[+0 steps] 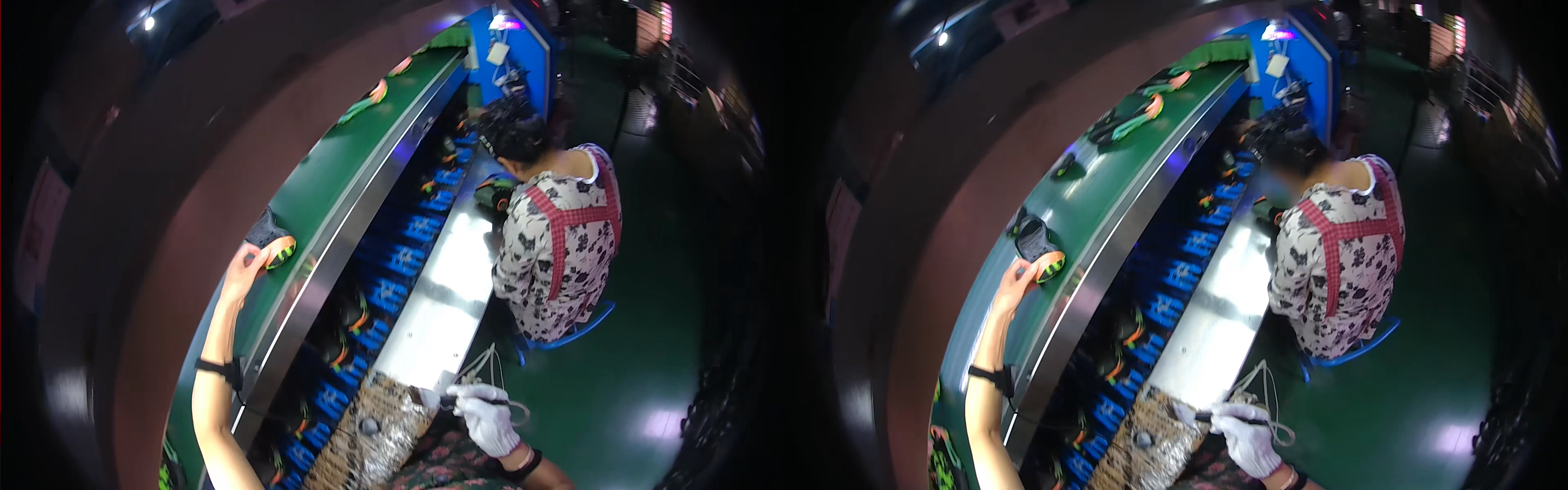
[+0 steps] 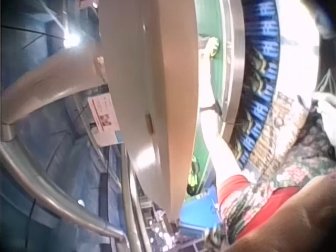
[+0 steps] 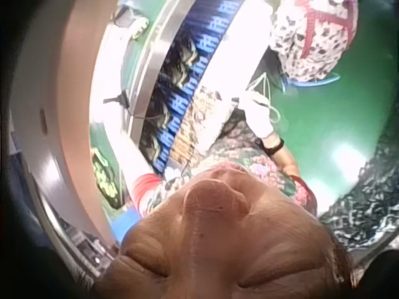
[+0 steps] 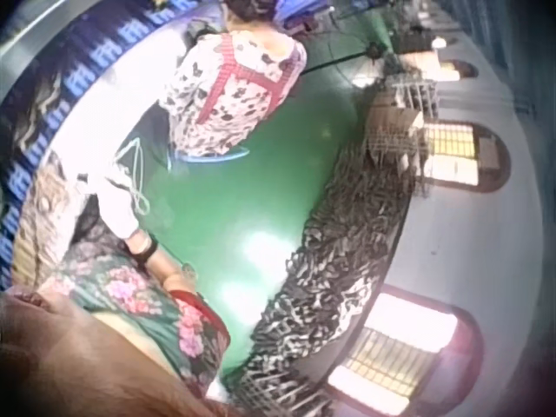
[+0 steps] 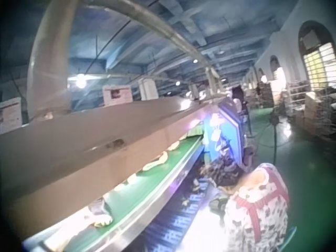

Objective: Applying glue or adhesive to the underside of shoe soles using a brush tool.

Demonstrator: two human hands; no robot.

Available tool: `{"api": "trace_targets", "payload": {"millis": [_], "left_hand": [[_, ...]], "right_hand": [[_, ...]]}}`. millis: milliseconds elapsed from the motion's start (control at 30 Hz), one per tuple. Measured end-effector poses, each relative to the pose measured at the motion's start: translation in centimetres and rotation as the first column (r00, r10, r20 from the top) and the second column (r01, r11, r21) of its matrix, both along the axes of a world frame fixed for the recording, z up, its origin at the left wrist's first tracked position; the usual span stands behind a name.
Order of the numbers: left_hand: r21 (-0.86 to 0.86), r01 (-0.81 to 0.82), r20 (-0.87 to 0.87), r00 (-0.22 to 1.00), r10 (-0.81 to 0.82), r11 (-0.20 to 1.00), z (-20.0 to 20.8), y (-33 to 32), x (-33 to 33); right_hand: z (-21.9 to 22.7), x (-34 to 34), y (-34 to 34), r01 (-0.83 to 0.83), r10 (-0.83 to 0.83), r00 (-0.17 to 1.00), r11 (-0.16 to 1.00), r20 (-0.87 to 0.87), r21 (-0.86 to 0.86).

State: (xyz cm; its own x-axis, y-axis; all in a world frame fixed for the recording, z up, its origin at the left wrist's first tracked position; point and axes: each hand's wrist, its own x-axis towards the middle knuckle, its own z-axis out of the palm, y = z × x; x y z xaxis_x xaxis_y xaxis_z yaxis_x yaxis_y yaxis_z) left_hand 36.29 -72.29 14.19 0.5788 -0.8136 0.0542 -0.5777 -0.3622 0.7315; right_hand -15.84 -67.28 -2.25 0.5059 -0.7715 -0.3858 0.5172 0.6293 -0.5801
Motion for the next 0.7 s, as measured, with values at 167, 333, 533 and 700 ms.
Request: {"api": "trace_targets", "payload": {"millis": [167, 333, 533, 700], "left_hand": [[-0.15, -0.314, -0.169, 0.943, 0.288, 0.938, -0.3, 20.3, -9.4], [-0.373, -0.645, -0.048, 0.731, 0.68, 0.667, -5.2, 31.2, -19.9], [-0.371, -0.858, -0.77, 0.498, 0.399, 0.356, -12.7, 30.1, -20.2], [-0.364, -0.9, -0.889, 0.412, 0.197, 0.241, -13.8, 29.5, -21.9]], "right_hand": [[-0.2, 2.2, 0.8, -0.14, 0.128, 0.981, 0.987, 0.144, 0.082], [0.9, 4.5, 1.7, -0.288, 0.274, 0.951, 0.953, 0.142, 0.097], [1.6, 9.7, 3.0, -0.41, 0.397, 0.897, 0.911, 0.195, 0.032], [3.7, 13.6, 5.5, -0.499, 0.492, 0.849, 0.866, 0.192, -0.01]]}}
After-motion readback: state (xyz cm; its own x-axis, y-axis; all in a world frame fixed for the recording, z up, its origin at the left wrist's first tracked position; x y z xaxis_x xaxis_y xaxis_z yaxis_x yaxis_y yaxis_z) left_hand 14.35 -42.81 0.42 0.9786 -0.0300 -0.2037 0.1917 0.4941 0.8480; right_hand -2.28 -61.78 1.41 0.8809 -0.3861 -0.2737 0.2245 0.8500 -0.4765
